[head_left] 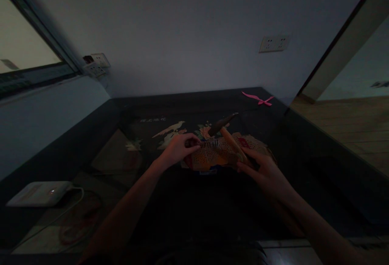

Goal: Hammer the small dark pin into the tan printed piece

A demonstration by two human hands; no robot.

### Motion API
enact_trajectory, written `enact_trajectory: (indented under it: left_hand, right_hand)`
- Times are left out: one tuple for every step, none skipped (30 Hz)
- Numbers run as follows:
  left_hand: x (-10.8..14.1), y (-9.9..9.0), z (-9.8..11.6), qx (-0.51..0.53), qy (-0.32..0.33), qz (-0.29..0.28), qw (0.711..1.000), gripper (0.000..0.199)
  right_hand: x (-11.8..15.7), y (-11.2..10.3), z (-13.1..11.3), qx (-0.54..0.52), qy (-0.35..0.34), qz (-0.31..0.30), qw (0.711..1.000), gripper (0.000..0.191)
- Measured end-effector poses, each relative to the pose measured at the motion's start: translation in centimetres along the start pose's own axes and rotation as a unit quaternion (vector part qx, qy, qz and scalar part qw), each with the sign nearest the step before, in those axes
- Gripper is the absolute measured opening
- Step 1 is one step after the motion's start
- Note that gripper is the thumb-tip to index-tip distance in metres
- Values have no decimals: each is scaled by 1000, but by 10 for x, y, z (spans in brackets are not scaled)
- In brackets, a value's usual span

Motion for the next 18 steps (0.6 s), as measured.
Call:
enact_trajectory:
  left_hand:
    - [0, 1, 2, 4, -1, 4, 1000, 12]
    - [0, 2, 3, 7, -2, 10, 1000, 12]
    - [0, 4, 5, 6, -3, 18, 1000, 12]
    - [0, 5, 6, 3, -3, 27, 1000, 11]
    - [-1, 6, 6, -2, -3, 34, 999, 10]
    - [-1, 8, 6, -9, -3, 39, 999, 9]
    - [-1, 9, 6, -15, -1, 40, 999, 7]
    - [-1, 11, 5, -21, 2, 40, 999, 7]
    - [-1, 12, 4, -25, 6, 38, 999, 6]
    - [-1, 13, 3, -28, 11, 36, 999, 6]
    - [-1, 14, 2, -30, 15, 34, 999, 6]
    - [0, 14, 1, -30, 19, 31, 999, 7]
    - [0, 15, 0, -28, 21, 31, 999, 7]
    - [0, 15, -1, -24, 22, 29, 999, 7]
    - [0, 15, -1, -19, 22, 29, 999, 8]
    - [0, 15, -2, -15, 22, 32, 999, 8]
    - [0, 15, -2, -12, 21, 36, 999, 9]
    - [1, 15, -2, -12, 22, 41, 999, 9]
  right_hand:
    - [0, 0, 0, 2, 0, 0, 1000, 32]
    - [0, 0, 1, 3, 0, 1, 1000, 32]
    - [0, 0, 1, 3, -1, 2, 1000, 32]
    - [0, 0, 2, 1, -3, 5, 1000, 32]
    - [0, 0, 2, -1, -5, 7, 1000, 33]
    - [0, 0, 3, -3, -4, 10, 1000, 34]
    - [0, 0, 3, -3, -4, 12, 1000, 35]
    - [0, 0, 3, -1, -4, 14, 1000, 35]
    - [0, 0, 3, 3, -6, 15, 1000, 34]
    - [0, 0, 3, 7, -7, 17, 1000, 33]
    - [0, 0, 2, 10, -10, 17, 1000, 33]
    - [0, -1, 2, 11, -12, 16, 1000, 33]
    - [0, -1, 2, 11, -13, 16, 1000, 34]
    - [0, -1, 1, 10, -13, 17, 1000, 35]
    - [0, -1, 2, 10, -12, 18, 1000, 36]
    - [0, -1, 2, 9, -10, 19, 1000, 37]
    - [0, 0, 2, 8, -8, 21, 1000, 38]
    - [0, 0, 2, 7, -7, 21, 1000, 39]
Point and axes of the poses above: each hand's wrist, its own x-axis away from the middle knuckle, its own y-axis out of the palm, z = x × y, the point moved 3 cm from there along -x, towards the middle knuckle, and after that the axes turned 10 degrees about x, right-handed, at the moved point
